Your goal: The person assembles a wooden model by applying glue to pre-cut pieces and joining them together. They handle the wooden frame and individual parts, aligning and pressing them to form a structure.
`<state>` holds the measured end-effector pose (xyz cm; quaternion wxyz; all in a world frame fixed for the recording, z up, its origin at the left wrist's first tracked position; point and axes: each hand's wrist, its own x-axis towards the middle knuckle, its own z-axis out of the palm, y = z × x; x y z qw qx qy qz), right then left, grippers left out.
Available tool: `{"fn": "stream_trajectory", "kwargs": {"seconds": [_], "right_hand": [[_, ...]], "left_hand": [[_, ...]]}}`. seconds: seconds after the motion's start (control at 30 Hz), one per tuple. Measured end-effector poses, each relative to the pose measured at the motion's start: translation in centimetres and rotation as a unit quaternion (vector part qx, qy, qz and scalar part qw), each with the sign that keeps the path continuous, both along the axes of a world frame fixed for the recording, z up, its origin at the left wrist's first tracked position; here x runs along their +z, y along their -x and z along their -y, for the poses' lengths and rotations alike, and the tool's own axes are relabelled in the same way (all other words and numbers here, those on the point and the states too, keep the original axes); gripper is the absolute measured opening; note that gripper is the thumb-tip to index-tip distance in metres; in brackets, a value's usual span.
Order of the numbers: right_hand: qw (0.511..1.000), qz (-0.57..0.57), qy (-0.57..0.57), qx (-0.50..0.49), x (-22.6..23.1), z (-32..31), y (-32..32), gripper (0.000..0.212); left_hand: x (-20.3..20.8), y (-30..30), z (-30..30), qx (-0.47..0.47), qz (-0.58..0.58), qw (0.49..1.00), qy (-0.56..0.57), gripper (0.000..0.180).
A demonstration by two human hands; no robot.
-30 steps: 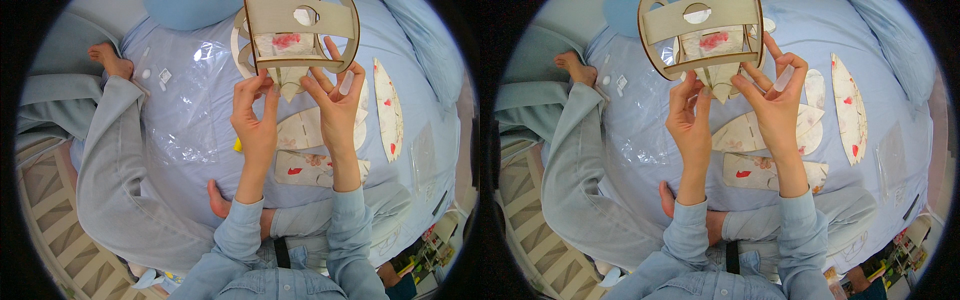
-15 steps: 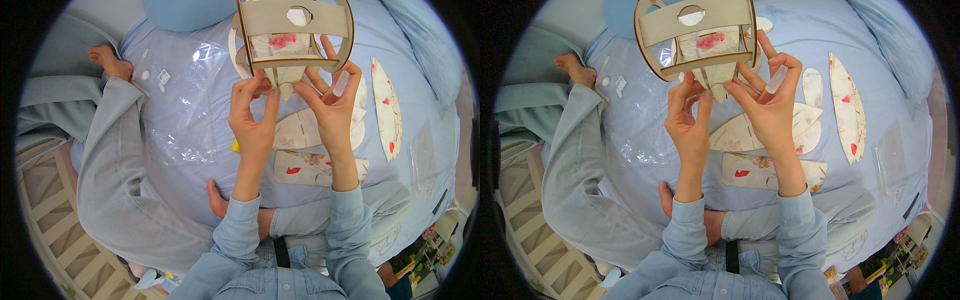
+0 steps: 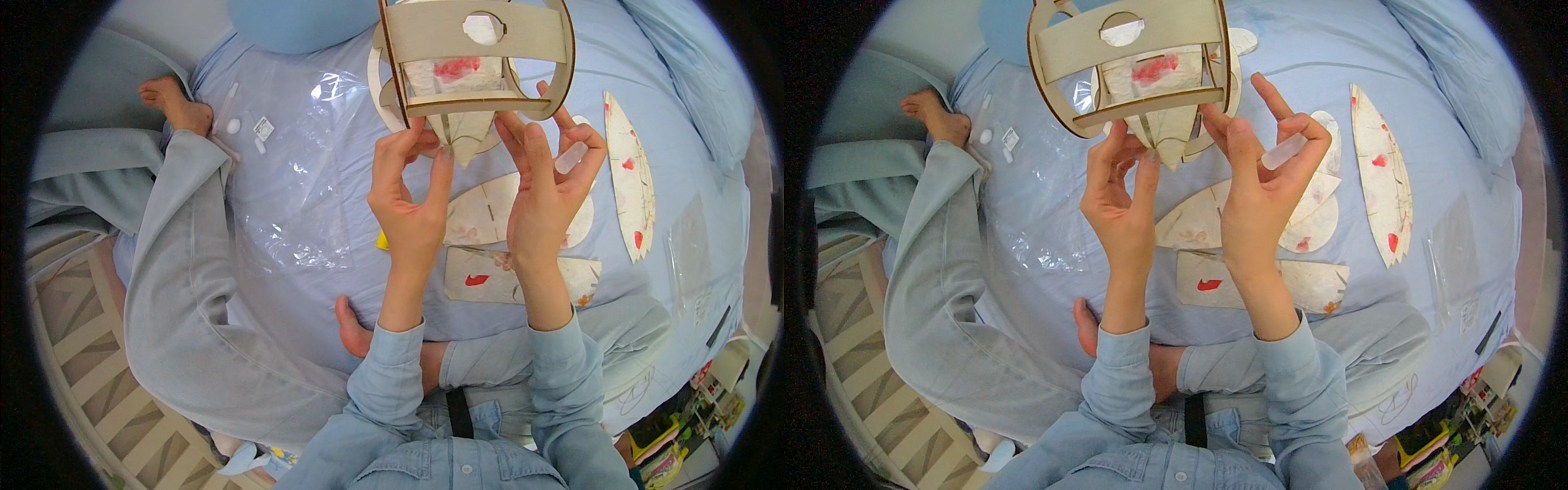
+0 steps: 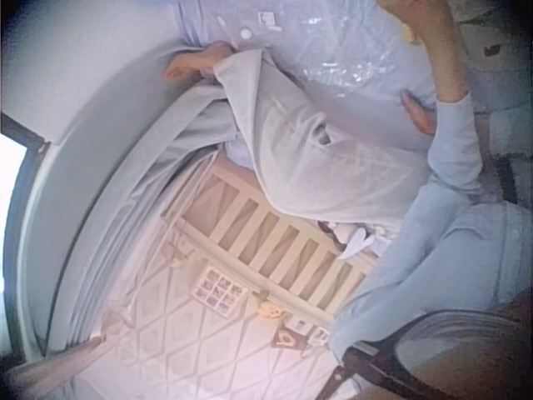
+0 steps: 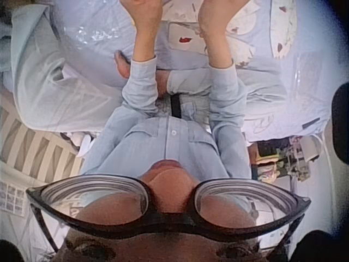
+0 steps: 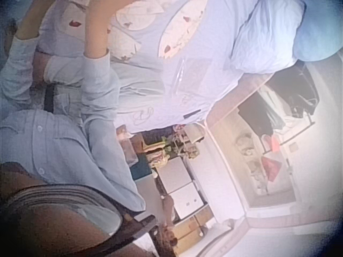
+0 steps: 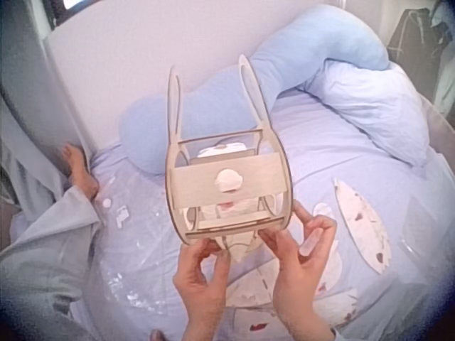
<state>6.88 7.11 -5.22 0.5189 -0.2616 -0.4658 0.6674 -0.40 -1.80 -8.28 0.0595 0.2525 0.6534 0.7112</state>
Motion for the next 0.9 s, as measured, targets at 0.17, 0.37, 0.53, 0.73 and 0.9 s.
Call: {"fn": "stream_trajectory", "kwargs": {"seconds": [0.17,0.37,0.53,0.73,0.9], "right_hand": [[0.999,0.007,-0.035,-0.009,0.1,0.6,0.2,0.034],[0.998,0.028,-0.051,-0.013,-0.4,0.7,0.2,0.045],[0.998,0.053,-0.039,-0.008,-0.2,0.9,0.5,0.056],[0.998,0.056,-0.031,-0.005,-0.7,0.7,0.5,0.059],[0.998,0.053,-0.035,-0.001,-0.9,0.6,0.4,0.059]], "left_hand": [[-0.1,0.0,0.1,0.001,-0.011,1.0,0.006,0.039],[-0.3,-0.2,0.1,0.002,-0.011,1.0,0.012,0.041],[-0.5,0.0,0.2,0.009,-0.022,1.0,0.018,0.04],[-0.8,0.1,0.3,0.008,-0.027,0.999,0.018,0.04],[-1.1,0.1,0.4,-0.004,-0.026,0.999,0.021,0.042]]}}
